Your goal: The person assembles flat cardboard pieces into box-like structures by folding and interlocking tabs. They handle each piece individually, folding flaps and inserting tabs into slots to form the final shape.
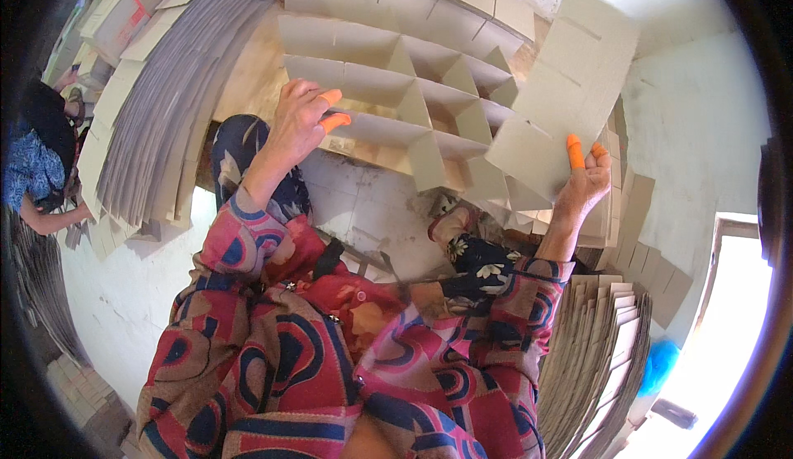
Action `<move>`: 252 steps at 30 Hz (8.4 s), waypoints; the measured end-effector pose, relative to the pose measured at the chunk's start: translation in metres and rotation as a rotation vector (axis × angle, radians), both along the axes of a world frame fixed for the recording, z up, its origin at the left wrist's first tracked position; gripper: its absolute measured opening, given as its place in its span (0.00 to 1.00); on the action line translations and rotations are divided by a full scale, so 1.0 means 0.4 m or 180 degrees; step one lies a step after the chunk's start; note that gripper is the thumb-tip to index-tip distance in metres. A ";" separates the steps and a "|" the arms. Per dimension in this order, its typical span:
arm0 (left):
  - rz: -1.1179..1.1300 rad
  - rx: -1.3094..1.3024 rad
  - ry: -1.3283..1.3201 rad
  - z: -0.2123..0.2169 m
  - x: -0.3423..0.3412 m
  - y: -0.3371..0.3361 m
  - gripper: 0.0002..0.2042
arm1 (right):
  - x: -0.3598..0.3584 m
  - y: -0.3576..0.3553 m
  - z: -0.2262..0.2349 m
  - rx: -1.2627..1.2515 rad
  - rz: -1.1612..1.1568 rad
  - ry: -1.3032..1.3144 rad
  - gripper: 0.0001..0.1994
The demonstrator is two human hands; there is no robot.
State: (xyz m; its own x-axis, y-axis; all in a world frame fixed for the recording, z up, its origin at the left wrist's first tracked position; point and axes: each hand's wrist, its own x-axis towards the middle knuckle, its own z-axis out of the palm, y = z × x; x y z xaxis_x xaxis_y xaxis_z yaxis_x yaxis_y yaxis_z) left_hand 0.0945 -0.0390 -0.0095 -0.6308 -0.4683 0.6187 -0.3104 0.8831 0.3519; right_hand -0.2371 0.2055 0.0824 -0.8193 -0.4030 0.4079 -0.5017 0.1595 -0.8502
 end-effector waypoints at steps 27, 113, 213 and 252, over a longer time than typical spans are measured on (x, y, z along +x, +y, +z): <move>-0.0327 0.0539 0.0063 -0.036 0.007 -0.017 0.08 | 0.388 -0.388 0.008 0.1367 0.2068 0.0969 0.27; -0.1308 -0.1013 -0.0770 0.268 -0.102 -0.075 0.06 | 0.225 -0.188 -0.023 0.2083 0.0925 0.3063 0.16; -0.0462 -0.2094 -0.1085 0.058 -0.701 -0.409 0.07 | -0.101 -0.131 0.032 -0.0584 0.0192 -0.0844 0.08; -0.1579 -0.2634 -0.0770 0.115 -0.617 -0.072 0.19 | -0.058 -0.185 -0.028 -0.0009 0.0114 -0.0886 0.14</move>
State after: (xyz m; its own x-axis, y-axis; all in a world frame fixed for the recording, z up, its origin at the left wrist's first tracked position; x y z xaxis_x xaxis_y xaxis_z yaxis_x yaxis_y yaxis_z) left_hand -0.1521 -0.0678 0.0367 -0.7907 0.4037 0.4603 0.1783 0.8711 -0.4577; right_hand -0.2602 0.1317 0.0713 -0.8852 -0.4330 0.1702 -0.2540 0.1432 -0.9565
